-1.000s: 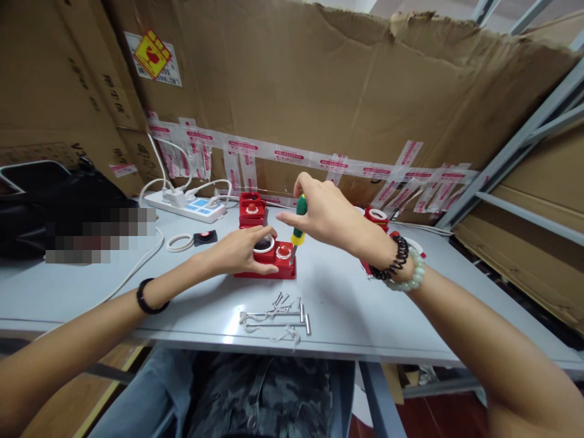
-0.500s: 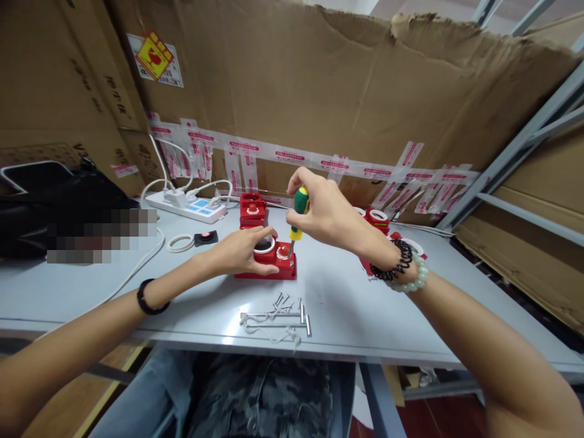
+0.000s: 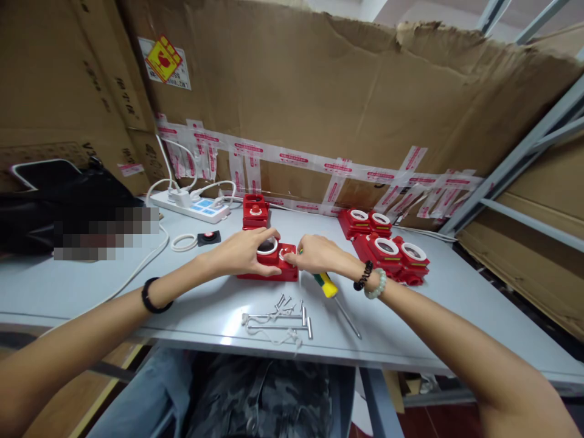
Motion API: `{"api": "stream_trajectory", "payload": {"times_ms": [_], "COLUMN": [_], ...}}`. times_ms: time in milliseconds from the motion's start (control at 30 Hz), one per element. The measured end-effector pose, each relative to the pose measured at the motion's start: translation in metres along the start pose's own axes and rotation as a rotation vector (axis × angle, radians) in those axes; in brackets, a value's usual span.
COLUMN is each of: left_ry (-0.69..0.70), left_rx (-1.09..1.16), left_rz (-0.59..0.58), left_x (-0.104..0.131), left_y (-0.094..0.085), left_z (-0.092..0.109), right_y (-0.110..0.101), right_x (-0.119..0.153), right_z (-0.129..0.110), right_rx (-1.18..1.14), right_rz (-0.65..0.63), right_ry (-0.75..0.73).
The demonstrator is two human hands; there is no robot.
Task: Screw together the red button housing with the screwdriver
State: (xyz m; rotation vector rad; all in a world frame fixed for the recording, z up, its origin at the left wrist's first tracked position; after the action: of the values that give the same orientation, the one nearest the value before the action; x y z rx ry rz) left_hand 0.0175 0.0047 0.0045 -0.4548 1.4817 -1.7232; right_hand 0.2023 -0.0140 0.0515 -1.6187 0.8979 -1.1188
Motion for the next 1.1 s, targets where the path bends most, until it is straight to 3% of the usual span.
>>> {"api": "stream_trajectory", "payload": {"times_ms": [167, 400, 600, 767, 933, 1100], "left_ry": [0.004, -0.008, -0.007, -0.005, -0.004, 0.008], "left_rx": [-0.002, 0.003, 0.018, 0.024, 0.049, 0.134], "left_rz": [0.005, 0.007, 0.011, 0.015, 0.019, 0.034], "left_x": [0.001, 0.000, 0.000, 0.000, 0.000, 0.001], "left_y": [-0.001, 0.000, 0.001, 0.000, 0.002, 0.002], "left_z": [-0.001, 0.000, -0.001, -0.001, -0.003, -0.007], "right_y": [0.007, -0.008, 0.009, 0.023, 0.012, -0.011], "right_x": [0.000, 0.020, 0.039, 0.040, 0.040, 0.041], "right_z": [-0.002, -0.014, -0.025, -0.024, -0.017, -0.005], "right_rx": [0.057, 0.151, 0.152, 0.190, 0.145, -0.129], "right_rz": [-0.020, 0.144, -0.093, -0.113, -0.013, 0.248], "right_ry": [-0.071, -0.121, -0.209, -0.240, -0.199, -0.146]}}
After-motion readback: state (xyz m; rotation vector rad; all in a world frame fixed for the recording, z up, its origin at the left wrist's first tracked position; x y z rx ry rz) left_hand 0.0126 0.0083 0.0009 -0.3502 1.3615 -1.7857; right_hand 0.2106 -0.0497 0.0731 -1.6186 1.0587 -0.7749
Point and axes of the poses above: each hand's wrist, its own x-axis away from the middle knuckle, its own y-axis out of the palm, z = x × y, the point moved 1 cm from there along -x, towards the middle knuckle, and after that the axes turned 2 degrees about x, right-handed, at the moved point
